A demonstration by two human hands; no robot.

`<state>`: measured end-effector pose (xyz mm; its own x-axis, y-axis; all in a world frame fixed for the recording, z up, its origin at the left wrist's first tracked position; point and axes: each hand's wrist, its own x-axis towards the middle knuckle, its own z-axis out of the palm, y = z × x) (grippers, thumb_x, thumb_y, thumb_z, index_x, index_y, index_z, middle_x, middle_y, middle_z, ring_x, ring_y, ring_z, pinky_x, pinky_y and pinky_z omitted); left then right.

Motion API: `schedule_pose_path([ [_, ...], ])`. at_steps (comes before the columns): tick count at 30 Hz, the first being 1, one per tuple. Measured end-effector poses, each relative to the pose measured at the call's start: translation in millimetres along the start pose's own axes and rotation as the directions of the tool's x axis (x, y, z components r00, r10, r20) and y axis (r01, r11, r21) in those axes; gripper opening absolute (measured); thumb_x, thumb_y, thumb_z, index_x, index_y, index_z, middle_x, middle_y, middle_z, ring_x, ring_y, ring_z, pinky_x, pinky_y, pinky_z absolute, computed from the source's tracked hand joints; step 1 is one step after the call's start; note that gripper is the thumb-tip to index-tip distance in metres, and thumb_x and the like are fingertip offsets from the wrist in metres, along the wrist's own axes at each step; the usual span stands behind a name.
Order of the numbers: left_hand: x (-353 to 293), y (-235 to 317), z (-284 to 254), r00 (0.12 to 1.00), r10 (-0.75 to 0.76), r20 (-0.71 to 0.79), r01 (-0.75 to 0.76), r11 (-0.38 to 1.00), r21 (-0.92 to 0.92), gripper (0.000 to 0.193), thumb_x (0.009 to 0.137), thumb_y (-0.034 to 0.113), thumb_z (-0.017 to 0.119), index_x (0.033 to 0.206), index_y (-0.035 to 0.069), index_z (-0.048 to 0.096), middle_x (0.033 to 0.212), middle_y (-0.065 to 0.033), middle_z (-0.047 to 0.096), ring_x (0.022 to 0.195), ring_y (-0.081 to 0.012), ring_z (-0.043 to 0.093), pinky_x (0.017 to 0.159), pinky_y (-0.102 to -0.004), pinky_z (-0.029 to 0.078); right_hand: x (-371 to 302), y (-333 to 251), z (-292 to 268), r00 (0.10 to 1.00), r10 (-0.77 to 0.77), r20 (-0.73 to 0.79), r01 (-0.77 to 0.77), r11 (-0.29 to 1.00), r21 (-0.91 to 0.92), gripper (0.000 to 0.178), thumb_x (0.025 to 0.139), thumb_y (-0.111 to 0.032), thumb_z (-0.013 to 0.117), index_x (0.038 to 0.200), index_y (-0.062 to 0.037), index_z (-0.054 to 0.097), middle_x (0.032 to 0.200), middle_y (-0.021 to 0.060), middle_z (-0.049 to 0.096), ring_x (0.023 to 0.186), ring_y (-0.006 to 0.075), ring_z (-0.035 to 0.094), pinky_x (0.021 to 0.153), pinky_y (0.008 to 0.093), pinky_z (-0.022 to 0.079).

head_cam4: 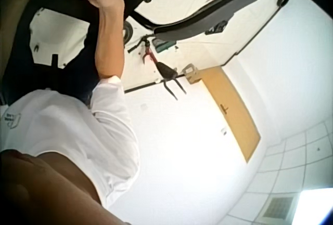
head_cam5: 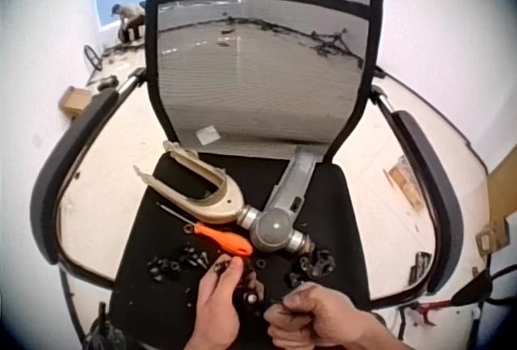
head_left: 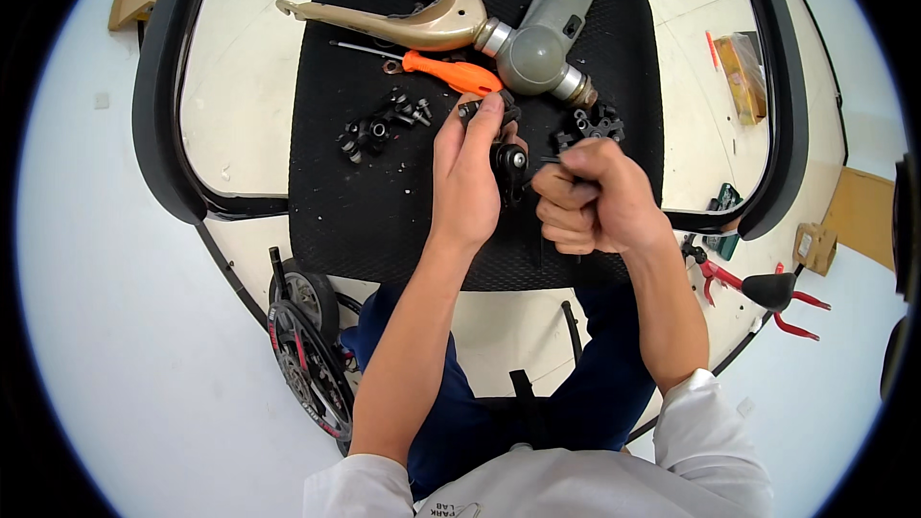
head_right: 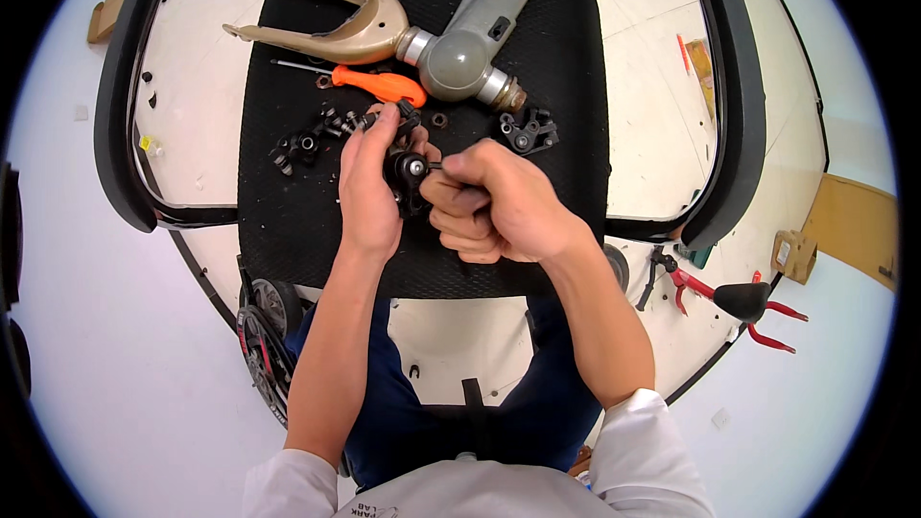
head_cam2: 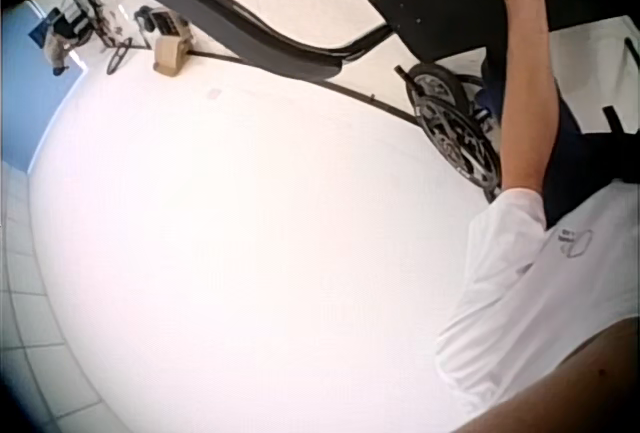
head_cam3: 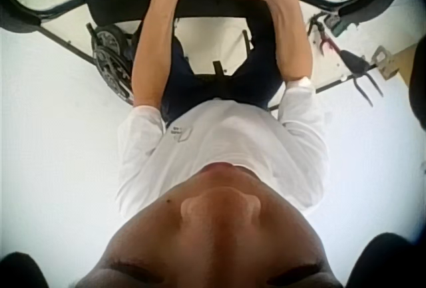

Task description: The person assembles small bicycle components on a black mat. They use an Allen key to tighten screws and insert small metal parts into a larger black housing. The person repeatedly picks up, aligns, and fastens pieces, occasionally rotating the assembly to access different sides.

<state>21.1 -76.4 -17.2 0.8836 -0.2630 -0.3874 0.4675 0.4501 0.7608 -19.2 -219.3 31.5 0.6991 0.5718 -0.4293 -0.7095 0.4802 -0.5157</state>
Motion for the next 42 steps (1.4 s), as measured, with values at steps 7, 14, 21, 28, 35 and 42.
schedule_pose_path([
  [7,-3,1,0,0.997,0.065,0.047,-0.074,0.974,0.213,0.026,0.097,0.029,0.051,0.097,0.004,0.057,0.082,-0.0038,0.057,0.075,-0.0102,0.056,0.072,-0.0238,0.043,7,4,-5,0.988,0.079,-0.136,-0.084,0.996,-0.032,0.039,0.095,-0.031,0.034,0.061,-0.0162,0.021,0.051,-0.0053,0.018,0.04,0.0062,0.013,0.035,0.0236,0.011],
  [14,-3,5,-3,0.996,0.08,0.048,-0.09,0.958,0.271,0.027,0.099,0.031,0.049,0.09,0.006,0.054,0.08,-0.001,0.053,0.073,-0.0084,0.051,0.071,-0.0234,0.042,10,5,-4,0.979,0.164,-0.124,-0.174,0.982,-0.072,0.039,0.093,-0.03,0.034,0.059,-0.0162,0.022,0.05,-0.0057,0.018,0.04,0.0052,0.013,0.035,0.0226,0.01],
  [21,-5,8,-6,0.995,-0.013,0.095,-0.024,0.926,0.376,0.031,0.1,0.035,0.046,0.089,0.007,0.055,0.081,0.0016,0.051,0.077,-0.0072,0.047,0.073,-0.023,0.039,10,3,-4,0.982,0.164,-0.096,-0.171,0.983,-0.072,0.038,0.092,-0.028,0.033,0.059,-0.0158,0.022,0.049,-0.0056,0.019,0.04,0.0056,0.013,0.035,0.0228,0.01],
  [28,-3,5,-11,0.991,-0.077,0.109,0.032,0.928,0.371,0.032,0.1,0.036,0.046,0.093,0.007,0.057,0.086,0.0018,0.053,0.08,-0.008,0.048,0.076,-0.0239,0.041,8,5,-4,0.98,0.159,-0.117,-0.171,0.981,-0.097,0.037,0.092,-0.027,0.033,0.059,-0.0155,0.022,0.049,-0.0056,0.019,0.039,0.0055,0.014,0.035,0.023,0.011],
  [35,-6,9,-6,0.987,-0.113,0.115,0.075,0.952,0.296,0.035,0.1,0.038,0.046,0.095,0.006,0.059,0.088,0.001,0.055,0.082,-0.0095,0.05,0.078,-0.0244,0.041,3,5,-6,0.988,0.122,-0.094,-0.133,0.984,-0.116,0.04,0.094,-0.025,0.036,0.058,-0.0154,0.022,0.049,-0.0058,0.021,0.039,0.0051,0.016,0.035,0.0229,0.012],
  [42,-1,2,-15,0.988,-0.1,0.118,0.034,0.884,0.466,0.043,0.1,0.041,0.042,0.099,0.001,0.058,0.09,-0.0055,0.057,0.084,-0.0153,0.053,0.081,-0.029,0.042,7,13,-10,0.895,-0.442,-0.062,0.091,0.318,-0.944,0.038,0.093,-0.022,0.045,0.064,0.0017,0.05,0.052,0.0147,0.048,0.042,0.0302,0.042,0.046,0.0367,0.038],
])
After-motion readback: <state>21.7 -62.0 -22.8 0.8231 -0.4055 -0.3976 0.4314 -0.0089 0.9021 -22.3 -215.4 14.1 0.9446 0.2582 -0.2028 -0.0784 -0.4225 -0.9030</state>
